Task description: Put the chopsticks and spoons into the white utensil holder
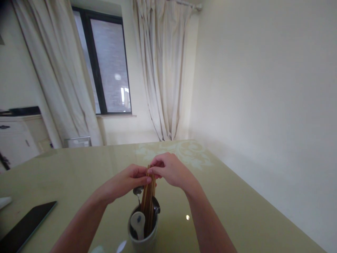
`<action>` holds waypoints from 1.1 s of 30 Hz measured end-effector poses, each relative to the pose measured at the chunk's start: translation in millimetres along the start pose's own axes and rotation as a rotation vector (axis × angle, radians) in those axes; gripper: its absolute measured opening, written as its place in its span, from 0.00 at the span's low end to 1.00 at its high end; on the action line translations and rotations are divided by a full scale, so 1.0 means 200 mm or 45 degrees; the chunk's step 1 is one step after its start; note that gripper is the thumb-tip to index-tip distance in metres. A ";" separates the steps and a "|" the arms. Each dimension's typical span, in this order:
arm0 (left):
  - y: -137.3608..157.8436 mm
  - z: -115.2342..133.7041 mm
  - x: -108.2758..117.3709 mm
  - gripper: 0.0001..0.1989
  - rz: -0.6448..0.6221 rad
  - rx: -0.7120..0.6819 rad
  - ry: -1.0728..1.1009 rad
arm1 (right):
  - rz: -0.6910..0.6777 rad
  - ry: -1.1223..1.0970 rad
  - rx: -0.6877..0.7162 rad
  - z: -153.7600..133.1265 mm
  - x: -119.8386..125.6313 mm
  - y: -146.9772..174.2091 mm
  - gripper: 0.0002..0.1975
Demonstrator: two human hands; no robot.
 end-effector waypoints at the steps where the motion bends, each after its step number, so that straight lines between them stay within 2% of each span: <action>1: 0.00 0.01 0.00 0.18 0.004 0.002 -0.001 | -0.003 0.006 0.009 0.00 0.00 0.00 0.05; 14: 0.01 0.02 0.01 0.19 0.030 -0.023 0.019 | 0.005 -0.040 0.051 -0.01 -0.01 -0.01 0.06; 18: 0.01 0.02 0.02 0.19 0.058 -0.022 0.075 | 0.054 -0.004 0.092 -0.03 0.00 -0.02 0.05; 23: 0.01 0.02 -0.01 0.19 -0.020 0.010 0.131 | 0.071 0.020 0.127 -0.05 0.00 -0.01 0.05; 26: 0.01 0.02 -0.03 0.19 -0.057 -0.016 0.120 | 0.104 0.038 0.155 -0.07 0.00 0.00 0.05; 33: 0.01 0.03 -0.03 0.21 -0.013 -0.073 0.026 | 0.156 0.009 0.187 -0.08 0.02 0.01 0.05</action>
Point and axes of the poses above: each hand's wrist, its own y-axis away from the middle knuckle, its own x-axis out of the back of the hand, z = x × y, the point moved 6 cm from there along -y, towards the middle knuckle, and after that the axes turned 1 degree about -x, right-handed, at the moved point
